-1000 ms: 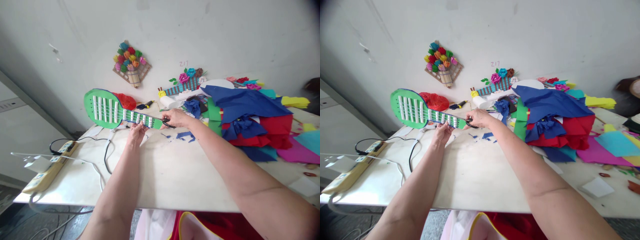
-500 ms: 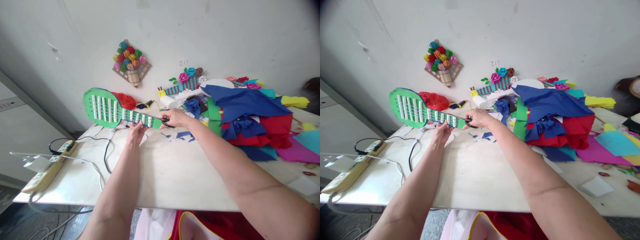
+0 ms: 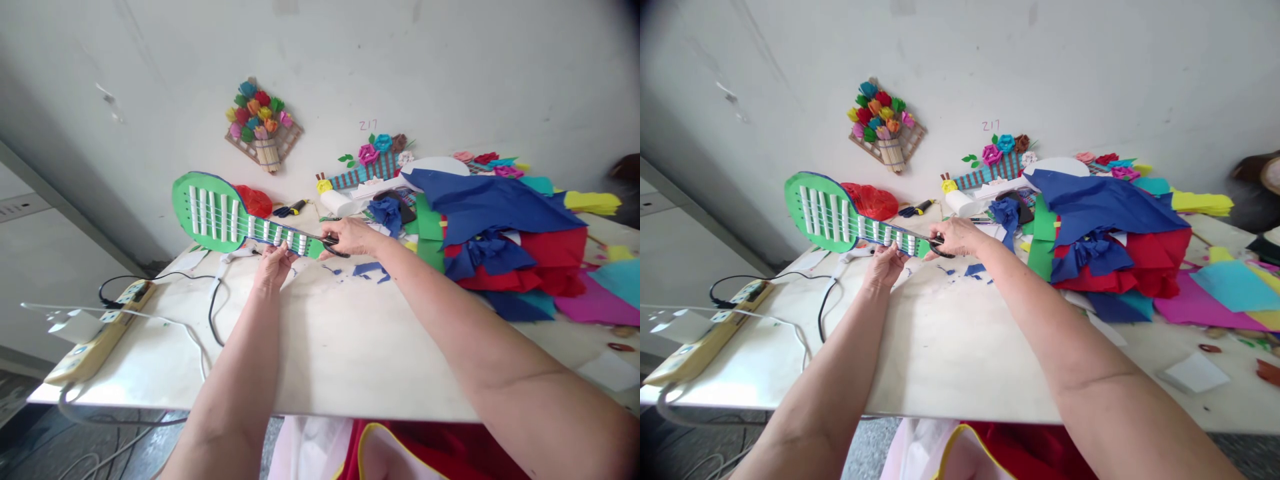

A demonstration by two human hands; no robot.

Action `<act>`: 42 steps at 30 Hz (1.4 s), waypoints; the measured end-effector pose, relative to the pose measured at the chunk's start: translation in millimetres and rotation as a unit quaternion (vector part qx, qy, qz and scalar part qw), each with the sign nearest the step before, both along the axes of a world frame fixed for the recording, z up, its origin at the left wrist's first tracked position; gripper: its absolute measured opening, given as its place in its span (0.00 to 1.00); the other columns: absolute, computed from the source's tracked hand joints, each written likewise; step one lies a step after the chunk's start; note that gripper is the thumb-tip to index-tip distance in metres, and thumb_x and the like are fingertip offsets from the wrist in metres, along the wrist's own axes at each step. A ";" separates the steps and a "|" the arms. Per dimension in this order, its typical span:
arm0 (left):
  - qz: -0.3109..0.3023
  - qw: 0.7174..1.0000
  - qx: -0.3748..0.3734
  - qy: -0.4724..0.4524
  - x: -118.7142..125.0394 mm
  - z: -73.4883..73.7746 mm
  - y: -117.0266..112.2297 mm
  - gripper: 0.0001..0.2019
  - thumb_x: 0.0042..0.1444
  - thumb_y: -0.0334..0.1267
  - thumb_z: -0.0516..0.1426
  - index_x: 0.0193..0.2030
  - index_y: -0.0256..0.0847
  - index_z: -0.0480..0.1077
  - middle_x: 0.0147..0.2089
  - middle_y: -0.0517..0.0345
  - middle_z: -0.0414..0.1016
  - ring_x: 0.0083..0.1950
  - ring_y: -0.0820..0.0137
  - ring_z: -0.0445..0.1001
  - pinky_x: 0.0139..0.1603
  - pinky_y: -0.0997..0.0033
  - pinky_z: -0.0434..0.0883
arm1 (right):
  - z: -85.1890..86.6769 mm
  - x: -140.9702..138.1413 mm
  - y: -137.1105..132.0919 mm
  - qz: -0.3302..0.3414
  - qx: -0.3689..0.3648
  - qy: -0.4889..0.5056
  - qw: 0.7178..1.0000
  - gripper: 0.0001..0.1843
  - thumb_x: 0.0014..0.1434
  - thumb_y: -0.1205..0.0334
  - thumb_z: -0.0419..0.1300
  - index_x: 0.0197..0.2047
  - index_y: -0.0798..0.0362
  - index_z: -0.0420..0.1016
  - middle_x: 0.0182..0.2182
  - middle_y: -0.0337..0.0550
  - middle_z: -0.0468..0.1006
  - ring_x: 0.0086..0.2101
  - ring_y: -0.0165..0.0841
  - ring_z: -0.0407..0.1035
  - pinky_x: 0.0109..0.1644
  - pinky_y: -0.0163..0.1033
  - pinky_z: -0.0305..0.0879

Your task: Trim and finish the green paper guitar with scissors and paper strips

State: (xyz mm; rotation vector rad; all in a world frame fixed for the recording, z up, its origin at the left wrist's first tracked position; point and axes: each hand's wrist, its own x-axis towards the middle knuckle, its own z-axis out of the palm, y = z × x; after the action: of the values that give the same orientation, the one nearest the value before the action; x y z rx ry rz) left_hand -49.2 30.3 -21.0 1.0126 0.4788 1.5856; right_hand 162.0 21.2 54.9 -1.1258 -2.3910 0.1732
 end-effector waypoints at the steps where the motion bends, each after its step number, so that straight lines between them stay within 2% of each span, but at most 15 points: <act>1: 0.002 1.000 -0.001 0.003 0.0 -0.1 0.1 0.12 0.40 0.30 0.64 0.31 0.38 0.66 0.25 0.66 0.69 0.22 0.81 0.66 0.35 0.72 0.73 | 0.2 -0.1 -0.3 -0.002 0.004 -0.004 1.000 0.22 0.36 0.43 0.63 0.32 0.49 0.72 0.22 0.34 0.69 0.22 0.26 0.57 0.27 0.32 0.47; 6: 0.003 1.000 -0.001 0.005 -0.4 -0.2 0.4 0.12 0.40 0.31 0.64 0.32 0.39 0.66 0.27 0.64 0.71 0.24 0.80 0.68 0.33 0.75 0.72 | -0.4 -1.1 -0.4 -0.007 0.008 -0.002 1.000 0.22 0.37 0.42 0.62 0.32 0.49 0.72 0.22 0.34 0.70 0.22 0.26 0.58 0.27 0.32 0.47; 12: 0.003 1.000 0.002 0.004 -0.8 -0.4 0.4 0.13 0.41 0.31 0.64 0.34 0.39 0.67 0.29 0.63 0.73 0.26 0.78 0.71 0.34 0.74 0.73 | -2.8 -1.6 1.9 0.001 0.003 0.016 1.000 0.22 0.37 0.42 0.62 0.31 0.50 0.72 0.22 0.34 0.69 0.22 0.25 0.57 0.27 0.32 0.47; 25: 0.015 1.000 -0.008 0.002 -0.8 1.5 -1.1 0.11 0.41 0.30 0.63 0.31 0.38 0.66 0.30 0.63 0.74 0.30 0.76 0.73 0.36 0.72 0.73 | -5.4 -3.8 3.4 0.000 0.026 0.025 0.999 0.20 0.38 0.44 0.63 0.31 0.50 0.73 0.24 0.35 0.72 0.24 0.26 0.61 0.28 0.32 0.48; 32: 0.007 1.000 -0.003 0.015 -1.5 1.2 -0.8 0.11 0.42 0.31 0.63 0.32 0.38 0.67 0.29 0.62 0.73 0.28 0.77 0.72 0.38 0.71 0.73 | -3.4 -3.6 0.1 -0.012 0.035 -0.006 0.999 0.22 0.38 0.42 0.62 0.32 0.49 0.72 0.24 0.35 0.72 0.25 0.28 0.62 0.29 0.32 0.48; 42: -0.003 1.000 -0.014 0.015 1.9 2.6 -2.3 0.12 0.40 0.31 0.64 0.31 0.37 0.66 0.24 0.66 0.70 0.22 0.81 0.67 0.34 0.73 0.73 | -5.7 -4.3 2.5 -0.003 0.042 0.000 0.999 0.23 0.38 0.41 0.62 0.33 0.49 0.72 0.24 0.36 0.73 0.25 0.28 0.62 0.28 0.32 0.47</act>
State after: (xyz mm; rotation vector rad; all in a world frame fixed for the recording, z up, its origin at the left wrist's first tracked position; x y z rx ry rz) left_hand -47.3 28.1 -18.5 1.0165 0.5173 1.5568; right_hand 157.7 23.7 49.2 -1.0929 -2.3724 0.0688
